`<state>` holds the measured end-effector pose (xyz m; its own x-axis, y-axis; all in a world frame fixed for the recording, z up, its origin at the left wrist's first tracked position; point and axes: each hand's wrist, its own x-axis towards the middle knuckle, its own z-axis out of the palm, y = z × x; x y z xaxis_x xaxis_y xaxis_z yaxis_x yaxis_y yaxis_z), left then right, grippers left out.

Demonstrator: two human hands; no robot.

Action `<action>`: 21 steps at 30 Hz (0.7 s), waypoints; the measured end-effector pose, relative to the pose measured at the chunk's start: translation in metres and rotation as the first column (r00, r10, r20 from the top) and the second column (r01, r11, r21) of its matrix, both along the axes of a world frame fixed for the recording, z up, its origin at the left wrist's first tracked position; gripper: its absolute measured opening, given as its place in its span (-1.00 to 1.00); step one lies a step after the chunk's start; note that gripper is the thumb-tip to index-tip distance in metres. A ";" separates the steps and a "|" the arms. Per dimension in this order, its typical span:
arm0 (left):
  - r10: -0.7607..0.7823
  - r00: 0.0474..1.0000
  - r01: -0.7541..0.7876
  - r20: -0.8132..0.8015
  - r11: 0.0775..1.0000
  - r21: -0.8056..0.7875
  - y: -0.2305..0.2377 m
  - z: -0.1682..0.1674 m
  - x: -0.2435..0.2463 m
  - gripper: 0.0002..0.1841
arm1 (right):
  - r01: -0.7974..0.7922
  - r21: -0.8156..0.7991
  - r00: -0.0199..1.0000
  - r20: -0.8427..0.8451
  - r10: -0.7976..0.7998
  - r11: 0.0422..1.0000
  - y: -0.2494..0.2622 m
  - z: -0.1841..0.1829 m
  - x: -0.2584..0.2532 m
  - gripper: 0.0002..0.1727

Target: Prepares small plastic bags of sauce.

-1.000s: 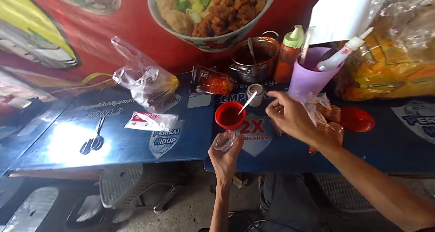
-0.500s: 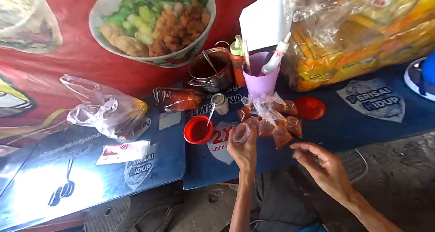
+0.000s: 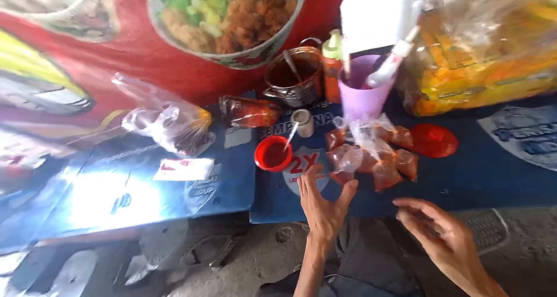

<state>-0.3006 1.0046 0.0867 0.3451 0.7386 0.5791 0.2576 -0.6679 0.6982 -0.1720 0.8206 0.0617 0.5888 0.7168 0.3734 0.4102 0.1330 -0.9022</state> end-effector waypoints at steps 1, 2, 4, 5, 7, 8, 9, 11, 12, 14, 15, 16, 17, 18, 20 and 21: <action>0.027 0.999 -0.028 0.022 0.997 0.068 0.007 0.009 -0.016 -0.37 | -0.049 -0.011 0.999 -0.011 0.049 0.999 -0.003 -0.001 -0.004 -0.68; 0.079 0.997 -0.080 0.017 0.988 0.129 0.020 0.018 -0.033 -0.50 | -0.103 -0.037 0.994 -0.030 0.101 0.994 -0.007 -0.002 -0.008 -0.68; 0.245 0.967 -0.226 -0.064 0.949 0.218 0.060 0.035 -0.071 -0.68 | -0.192 -0.103 0.980 -0.070 0.185 0.976 -0.012 -0.003 -0.016 -0.69; 0.327 0.934 -0.292 -0.144 0.931 0.219 0.084 0.042 -0.091 -0.69 | -0.221 -0.134 0.974 -0.085 0.211 0.966 -0.014 -0.005 -0.020 -0.69; 0.441 0.830 -0.407 -0.342 0.898 0.170 0.130 0.053 -0.127 -0.68 | -0.265 -0.161 0.962 -0.115 0.249 0.951 -0.015 -0.010 -0.029 -0.69; 0.471 0.768 -0.451 -0.434 0.879 0.155 0.151 0.053 -0.142 -0.68 | -0.286 -0.167 0.955 -0.135 0.265 0.944 -0.016 -0.013 -0.032 -0.69; 0.482 0.708 -0.484 -0.516 0.863 0.142 0.169 0.051 -0.155 -0.68 | -0.301 -0.171 0.949 -0.155 0.276 0.938 -0.016 -0.015 -0.035 -0.69; 0.504 0.602 -0.517 -0.620 0.837 0.179 0.193 0.045 -0.170 -0.69 | -0.322 -0.180 0.939 -0.184 0.290 0.929 -0.016 -0.017 -0.039 -0.68; 0.516 0.556 -0.528 -0.652 0.825 0.202 0.200 0.041 -0.174 -0.68 | -0.327 -0.187 0.937 -0.190 0.293 0.926 -0.016 -0.018 -0.040 -0.68; 0.530 0.459 -0.555 -0.713 0.798 0.236 0.212 0.038 -0.178 -0.65 | -0.334 -0.199 0.936 -0.189 0.298 0.921 -0.014 -0.019 -0.039 -0.66; 0.530 0.408 -0.562 -0.743 0.788 0.253 0.216 0.036 -0.178 -0.63 | -0.334 -0.208 0.936 -0.185 0.299 0.919 -0.013 -0.019 -0.037 -0.66; 0.521 0.368 -0.569 -0.770 0.781 0.256 0.221 0.036 -0.178 -0.59 | -0.335 -0.216 0.937 -0.179 0.300 0.917 -0.013 -0.019 -0.035 -0.66; 0.512 0.338 -0.576 -0.790 0.776 0.256 0.225 0.036 -0.177 -0.54 | -0.333 -0.224 0.938 -0.174 0.299 0.916 -0.013 -0.020 -0.033 -0.66; 0.501 0.326 -0.584 -0.802 0.774 0.245 0.229 0.036 -0.177 -0.49 | -0.330 -0.230 0.940 -0.171 0.296 0.916 -0.013 -0.020 -0.031 -0.65; 0.462 0.323 -0.612 -0.826 0.768 0.191 0.236 0.039 -0.176 -0.40 | -0.329 -0.242 0.941 -0.165 0.295 0.913 -0.012 -0.020 -0.029 -0.65; 0.443 0.321 -0.624 -0.837 0.764 0.166 0.240 0.041 -0.175 -0.40 | -0.331 -0.246 0.940 -0.165 0.297 0.911 -0.011 -0.020 -0.028 -0.65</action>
<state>-0.4755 1.2448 0.1278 0.0630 0.9888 0.1353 0.9969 -0.0687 0.0378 -0.1998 0.8095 0.0420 0.3453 0.9348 0.0838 0.2724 -0.0143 -0.9621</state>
